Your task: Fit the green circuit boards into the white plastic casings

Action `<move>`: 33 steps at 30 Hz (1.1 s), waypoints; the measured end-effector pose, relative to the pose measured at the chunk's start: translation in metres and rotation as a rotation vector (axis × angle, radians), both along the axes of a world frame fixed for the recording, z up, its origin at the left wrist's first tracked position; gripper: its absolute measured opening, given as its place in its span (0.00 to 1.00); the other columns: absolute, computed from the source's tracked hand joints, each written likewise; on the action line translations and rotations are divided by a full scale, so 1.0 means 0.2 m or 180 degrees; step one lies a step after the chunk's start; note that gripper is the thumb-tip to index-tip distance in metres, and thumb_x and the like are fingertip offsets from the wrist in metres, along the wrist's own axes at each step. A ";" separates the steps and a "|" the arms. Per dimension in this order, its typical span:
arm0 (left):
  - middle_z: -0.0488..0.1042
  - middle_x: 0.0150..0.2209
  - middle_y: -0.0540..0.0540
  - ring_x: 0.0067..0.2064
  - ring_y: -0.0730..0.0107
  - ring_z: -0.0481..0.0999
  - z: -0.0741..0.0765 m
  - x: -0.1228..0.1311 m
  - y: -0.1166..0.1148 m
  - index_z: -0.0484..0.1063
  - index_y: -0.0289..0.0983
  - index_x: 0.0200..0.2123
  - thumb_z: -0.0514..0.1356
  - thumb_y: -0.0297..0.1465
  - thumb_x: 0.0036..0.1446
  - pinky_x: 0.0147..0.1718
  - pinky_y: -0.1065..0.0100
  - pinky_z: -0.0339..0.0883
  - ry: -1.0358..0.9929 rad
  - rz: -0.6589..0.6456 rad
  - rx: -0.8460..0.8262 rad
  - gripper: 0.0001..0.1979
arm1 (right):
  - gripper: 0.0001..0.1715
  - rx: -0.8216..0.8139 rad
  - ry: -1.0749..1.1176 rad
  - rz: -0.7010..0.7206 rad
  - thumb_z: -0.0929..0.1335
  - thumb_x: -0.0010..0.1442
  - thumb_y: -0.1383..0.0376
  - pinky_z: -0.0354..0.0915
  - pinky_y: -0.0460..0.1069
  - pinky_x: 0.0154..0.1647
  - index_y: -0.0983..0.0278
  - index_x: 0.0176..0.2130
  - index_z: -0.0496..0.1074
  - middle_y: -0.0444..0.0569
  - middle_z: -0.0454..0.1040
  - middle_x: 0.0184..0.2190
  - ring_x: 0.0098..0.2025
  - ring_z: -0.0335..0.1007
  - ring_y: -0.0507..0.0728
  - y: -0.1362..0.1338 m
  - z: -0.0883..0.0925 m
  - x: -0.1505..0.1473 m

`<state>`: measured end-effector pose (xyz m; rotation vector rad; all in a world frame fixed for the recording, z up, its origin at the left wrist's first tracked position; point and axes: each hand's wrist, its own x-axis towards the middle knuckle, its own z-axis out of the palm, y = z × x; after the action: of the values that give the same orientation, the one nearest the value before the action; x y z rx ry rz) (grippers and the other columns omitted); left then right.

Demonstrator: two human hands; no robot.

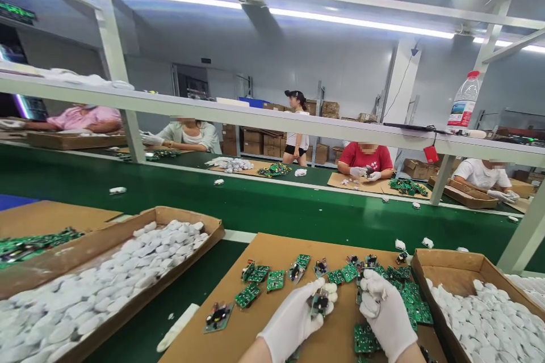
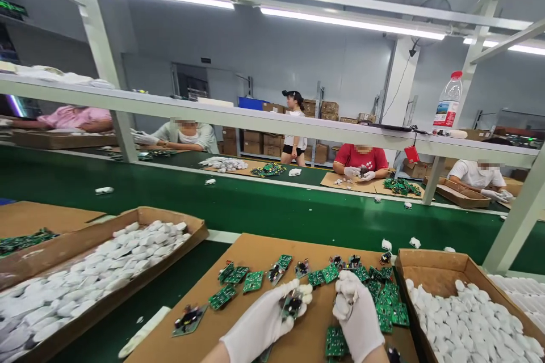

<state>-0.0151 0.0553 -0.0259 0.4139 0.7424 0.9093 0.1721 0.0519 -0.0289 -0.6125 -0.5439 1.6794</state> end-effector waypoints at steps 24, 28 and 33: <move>0.77 0.34 0.41 0.31 0.75 0.76 0.05 -0.02 -0.01 0.76 0.30 0.37 0.55 0.29 0.63 0.21 0.79 0.62 -0.0051 -0.0025 -0.0158 0.10 | 0.13 -0.0231 0.0067 0.0552 0.71 0.56 0.67 0.38 0.41 0.12 0.65 0.26 0.63 0.43 0.74 0.26 0.13 0.35 0.41 -0.03 0.10 0.00; 0.77 0.36 0.40 0.31 0.74 0.75 0.07 -0.02 -0.02 0.76 0.30 0.37 0.55 0.30 0.63 0.21 0.78 0.62 0.0090 -0.0041 -0.0110 0.12 | 0.12 -0.0254 0.0062 0.0517 0.72 0.57 0.65 0.39 0.40 0.12 0.65 0.27 0.66 0.47 0.78 0.31 0.13 0.35 0.40 -0.02 0.06 0.00; 0.78 0.39 0.39 0.35 0.70 0.76 0.07 -0.02 -0.02 0.76 0.32 0.36 0.56 0.32 0.62 0.25 0.75 0.66 0.0319 -0.0055 0.0081 0.11 | 0.09 -0.0274 0.0138 0.0359 0.75 0.53 0.69 0.45 0.38 0.14 0.65 0.35 0.73 0.42 0.74 0.27 0.15 0.45 0.41 -0.01 0.00 0.02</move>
<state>-0.0183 0.0504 -0.0122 0.4903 0.8182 0.8872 0.1753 0.0494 -0.0283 -0.6155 -0.4845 1.8260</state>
